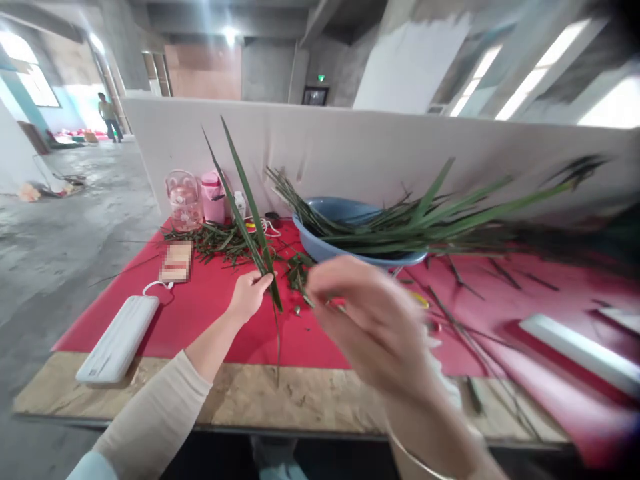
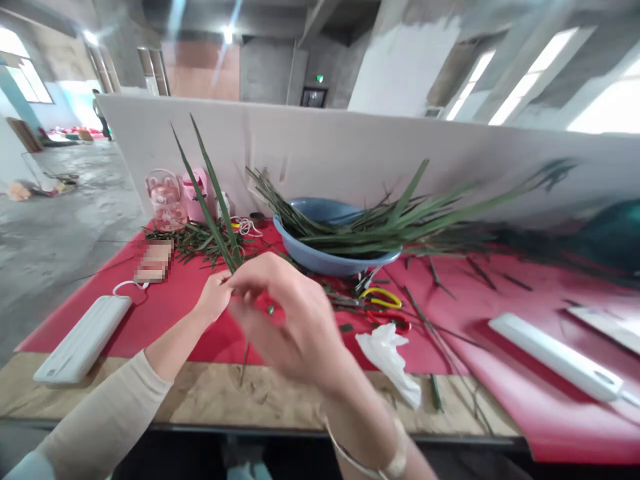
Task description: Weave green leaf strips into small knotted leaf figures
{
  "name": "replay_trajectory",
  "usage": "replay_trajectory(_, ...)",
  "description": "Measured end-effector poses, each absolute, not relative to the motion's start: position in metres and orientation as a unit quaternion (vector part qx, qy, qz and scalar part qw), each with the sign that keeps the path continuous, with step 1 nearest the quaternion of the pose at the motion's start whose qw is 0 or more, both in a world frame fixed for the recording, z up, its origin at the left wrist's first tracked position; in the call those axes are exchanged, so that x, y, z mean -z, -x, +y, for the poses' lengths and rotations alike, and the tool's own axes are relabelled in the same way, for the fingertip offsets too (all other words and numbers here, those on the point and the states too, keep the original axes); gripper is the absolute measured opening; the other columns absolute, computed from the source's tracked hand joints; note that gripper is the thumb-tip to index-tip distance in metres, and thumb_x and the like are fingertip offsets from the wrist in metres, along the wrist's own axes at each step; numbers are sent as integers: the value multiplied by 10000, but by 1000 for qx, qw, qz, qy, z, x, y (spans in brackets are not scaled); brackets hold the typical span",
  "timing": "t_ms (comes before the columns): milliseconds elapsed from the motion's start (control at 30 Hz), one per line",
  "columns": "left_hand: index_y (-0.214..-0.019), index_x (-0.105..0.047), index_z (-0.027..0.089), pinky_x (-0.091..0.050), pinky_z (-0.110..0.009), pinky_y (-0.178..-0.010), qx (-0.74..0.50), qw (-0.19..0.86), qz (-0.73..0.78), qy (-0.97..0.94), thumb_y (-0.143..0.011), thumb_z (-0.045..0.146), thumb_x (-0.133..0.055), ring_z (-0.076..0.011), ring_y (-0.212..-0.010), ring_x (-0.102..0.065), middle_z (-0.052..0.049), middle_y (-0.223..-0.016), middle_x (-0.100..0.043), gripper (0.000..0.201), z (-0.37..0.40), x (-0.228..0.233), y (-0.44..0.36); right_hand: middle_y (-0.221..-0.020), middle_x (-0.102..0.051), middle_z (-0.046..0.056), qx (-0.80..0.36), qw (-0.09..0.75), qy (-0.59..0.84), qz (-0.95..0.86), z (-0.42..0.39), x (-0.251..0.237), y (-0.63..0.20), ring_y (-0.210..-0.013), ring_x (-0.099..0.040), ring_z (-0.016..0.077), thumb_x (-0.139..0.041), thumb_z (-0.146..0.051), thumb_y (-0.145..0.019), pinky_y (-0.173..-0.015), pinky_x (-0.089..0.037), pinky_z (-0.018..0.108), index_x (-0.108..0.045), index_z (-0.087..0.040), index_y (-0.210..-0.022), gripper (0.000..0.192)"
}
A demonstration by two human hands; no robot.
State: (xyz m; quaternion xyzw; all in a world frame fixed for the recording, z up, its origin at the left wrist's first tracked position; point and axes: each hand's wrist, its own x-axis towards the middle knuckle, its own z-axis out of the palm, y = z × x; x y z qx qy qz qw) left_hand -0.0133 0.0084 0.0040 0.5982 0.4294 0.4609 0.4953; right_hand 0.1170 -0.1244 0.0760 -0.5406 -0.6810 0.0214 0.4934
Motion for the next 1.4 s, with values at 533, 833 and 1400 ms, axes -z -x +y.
replay_trajectory(533,-798,-675,136,-381,-221,-503,-470,621,359,-514,-614,293,-625,-87,-484,-462,10,-549,-578,247,12,6,4,-1008,-577,72,-174,473,527,-685,-39,6,-114,-868,-562,175,-484,-107,-684,-751,-457,292,-466,-191,-1061,387)
replay_trajectory(833,-779,-681,134,-290,-203,-455,-465,583,341,-572,-650,284,-585,-70,-452,-374,28,-495,-520,219,8,10,1,-793,-609,43,-121,566,542,-609,-39,-3,-108,-744,-569,152,-489,-216,-779,-708,-447,268,-585,-184,-814,107)
replay_trajectory(1400,-625,-610,143,-404,-192,-539,-487,703,339,-391,-553,158,-563,-93,-566,-538,0,-614,-623,87,10,6,1,-715,-582,25,-222,526,550,-609,-33,14,-112,-652,-529,142,-470,-193,-726,-615,-419,246,-543,-170,-754,82)
